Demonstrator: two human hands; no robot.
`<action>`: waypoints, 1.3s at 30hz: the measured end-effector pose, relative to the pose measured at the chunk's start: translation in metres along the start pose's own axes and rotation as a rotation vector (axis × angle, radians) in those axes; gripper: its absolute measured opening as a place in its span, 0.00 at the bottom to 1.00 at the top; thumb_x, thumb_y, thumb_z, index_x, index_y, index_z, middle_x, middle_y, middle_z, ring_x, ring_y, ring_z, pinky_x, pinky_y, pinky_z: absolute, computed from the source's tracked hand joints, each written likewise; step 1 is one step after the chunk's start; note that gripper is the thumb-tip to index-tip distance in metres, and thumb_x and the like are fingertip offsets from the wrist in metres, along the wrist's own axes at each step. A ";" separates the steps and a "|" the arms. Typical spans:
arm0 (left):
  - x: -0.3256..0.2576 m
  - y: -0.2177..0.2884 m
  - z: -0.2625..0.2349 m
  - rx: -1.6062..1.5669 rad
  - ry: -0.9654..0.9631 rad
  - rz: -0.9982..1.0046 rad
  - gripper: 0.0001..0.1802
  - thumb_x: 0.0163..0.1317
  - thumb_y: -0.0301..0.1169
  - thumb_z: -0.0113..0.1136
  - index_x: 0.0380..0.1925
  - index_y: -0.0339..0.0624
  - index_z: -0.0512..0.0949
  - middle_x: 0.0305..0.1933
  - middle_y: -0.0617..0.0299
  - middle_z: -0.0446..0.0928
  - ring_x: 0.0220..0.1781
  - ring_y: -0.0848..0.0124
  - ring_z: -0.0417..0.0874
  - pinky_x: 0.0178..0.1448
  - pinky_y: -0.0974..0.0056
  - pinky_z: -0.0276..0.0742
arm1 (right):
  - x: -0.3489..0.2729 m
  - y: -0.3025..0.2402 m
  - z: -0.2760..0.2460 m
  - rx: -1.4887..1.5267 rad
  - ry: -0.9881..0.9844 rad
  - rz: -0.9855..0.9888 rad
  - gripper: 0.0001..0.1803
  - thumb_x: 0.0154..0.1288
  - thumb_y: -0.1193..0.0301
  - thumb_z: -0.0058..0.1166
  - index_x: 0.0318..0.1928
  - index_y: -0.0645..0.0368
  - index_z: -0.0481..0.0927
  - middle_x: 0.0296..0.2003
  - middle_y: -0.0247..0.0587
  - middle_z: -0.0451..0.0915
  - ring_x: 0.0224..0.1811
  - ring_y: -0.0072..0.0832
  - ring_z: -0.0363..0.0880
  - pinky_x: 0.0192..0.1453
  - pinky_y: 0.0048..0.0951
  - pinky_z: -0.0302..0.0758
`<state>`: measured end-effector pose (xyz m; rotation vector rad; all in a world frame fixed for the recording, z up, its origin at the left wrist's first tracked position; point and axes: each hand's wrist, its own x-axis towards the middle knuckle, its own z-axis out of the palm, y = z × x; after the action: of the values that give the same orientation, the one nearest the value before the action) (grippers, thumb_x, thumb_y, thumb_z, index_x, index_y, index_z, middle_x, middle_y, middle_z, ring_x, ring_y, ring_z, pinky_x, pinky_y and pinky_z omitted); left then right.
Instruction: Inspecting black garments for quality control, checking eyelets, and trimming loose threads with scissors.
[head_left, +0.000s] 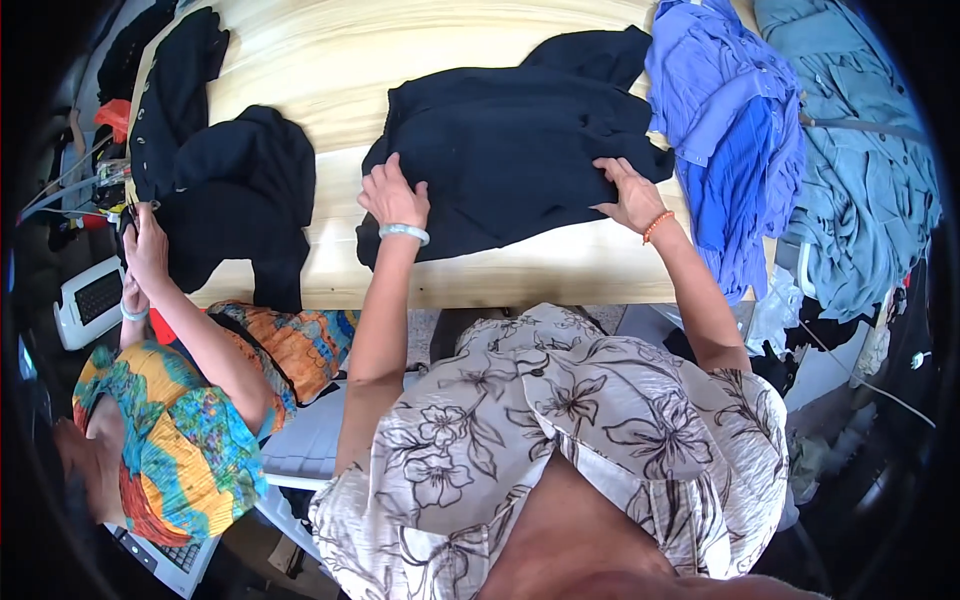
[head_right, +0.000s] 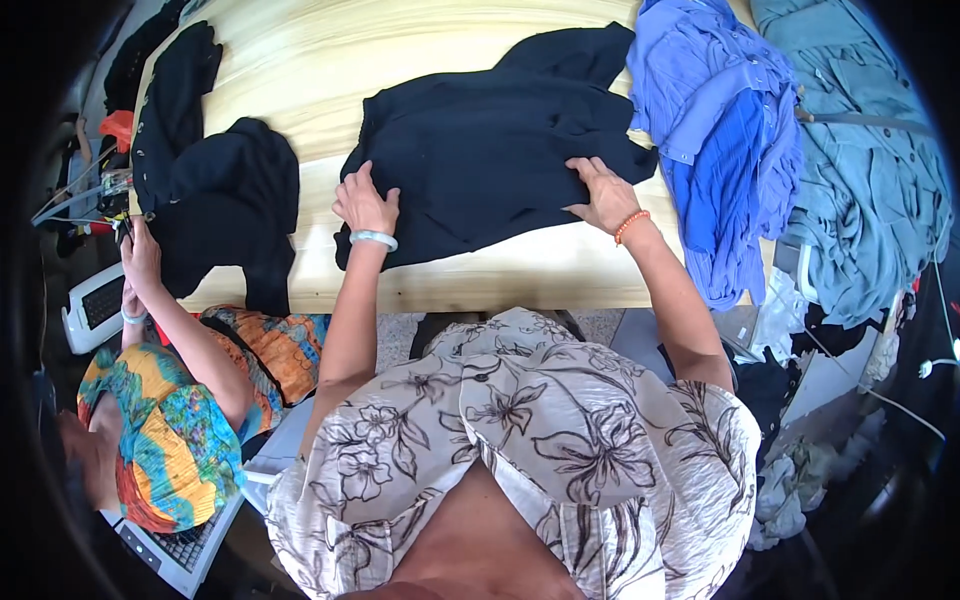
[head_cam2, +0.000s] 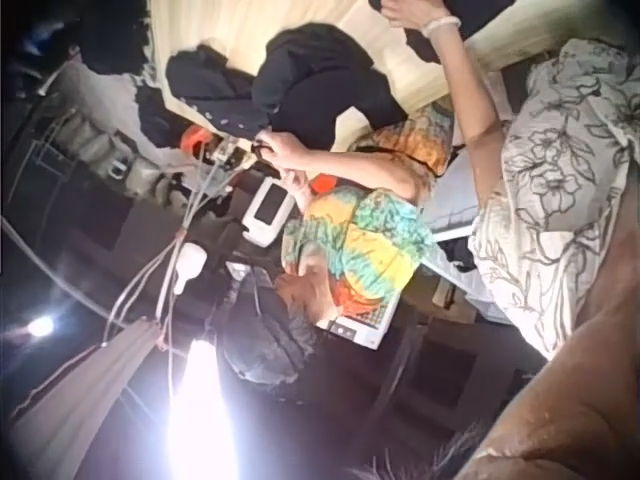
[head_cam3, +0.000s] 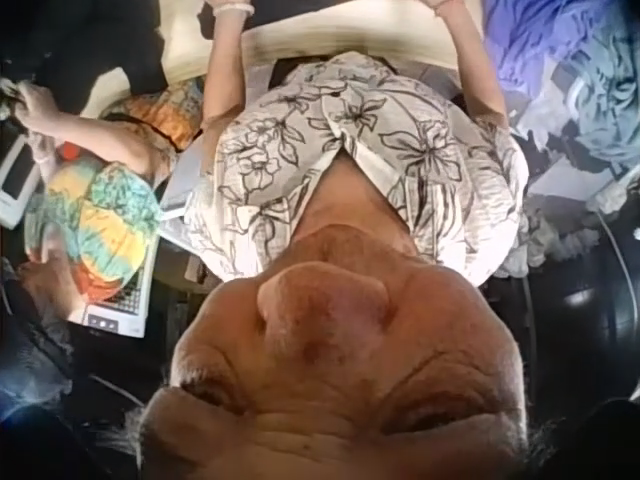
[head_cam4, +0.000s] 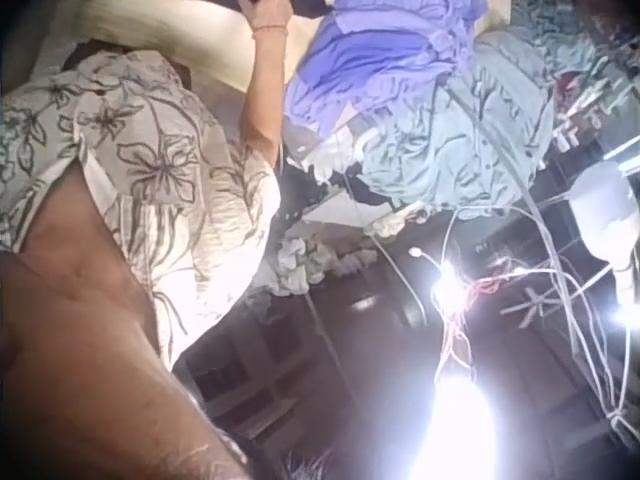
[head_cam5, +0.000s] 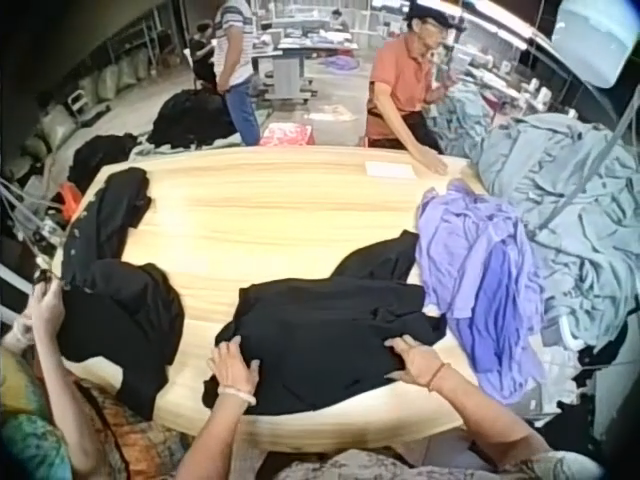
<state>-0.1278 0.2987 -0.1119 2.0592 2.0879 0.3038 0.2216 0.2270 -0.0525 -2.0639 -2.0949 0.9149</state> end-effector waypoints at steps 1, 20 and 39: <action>0.003 -0.004 0.001 -0.058 -0.063 -0.066 0.33 0.43 0.31 0.71 0.53 0.49 0.72 0.44 0.61 0.73 0.51 0.58 0.71 0.55 0.50 0.62 | -0.001 -0.001 -0.003 -0.050 -0.017 -0.010 0.35 0.47 0.63 0.69 0.56 0.52 0.69 0.46 0.43 0.72 0.49 0.42 0.75 0.52 0.38 0.74; -0.132 0.041 -0.085 -0.492 -0.221 0.578 0.22 0.36 0.21 0.64 0.38 0.42 0.76 0.39 0.56 0.75 0.44 0.56 0.74 0.55 0.56 0.63 | -0.072 -0.109 -0.026 0.344 -0.395 -0.632 0.16 0.51 0.73 0.59 0.43 0.60 0.80 0.35 0.48 0.82 0.37 0.45 0.81 0.41 0.39 0.76; -0.101 0.069 -0.134 -0.885 -0.739 0.283 0.06 0.57 0.27 0.62 0.33 0.35 0.79 0.28 0.58 0.79 0.31 0.73 0.80 0.38 0.70 0.74 | -0.074 -0.106 -0.038 0.542 -0.184 -0.532 0.15 0.58 0.61 0.61 0.36 0.60 0.76 0.25 0.47 0.78 0.30 0.46 0.79 0.32 0.39 0.71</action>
<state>-0.0975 0.1969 0.0353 1.5423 0.9617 0.3471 0.1516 0.1801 0.0519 -1.1278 -2.0081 1.3984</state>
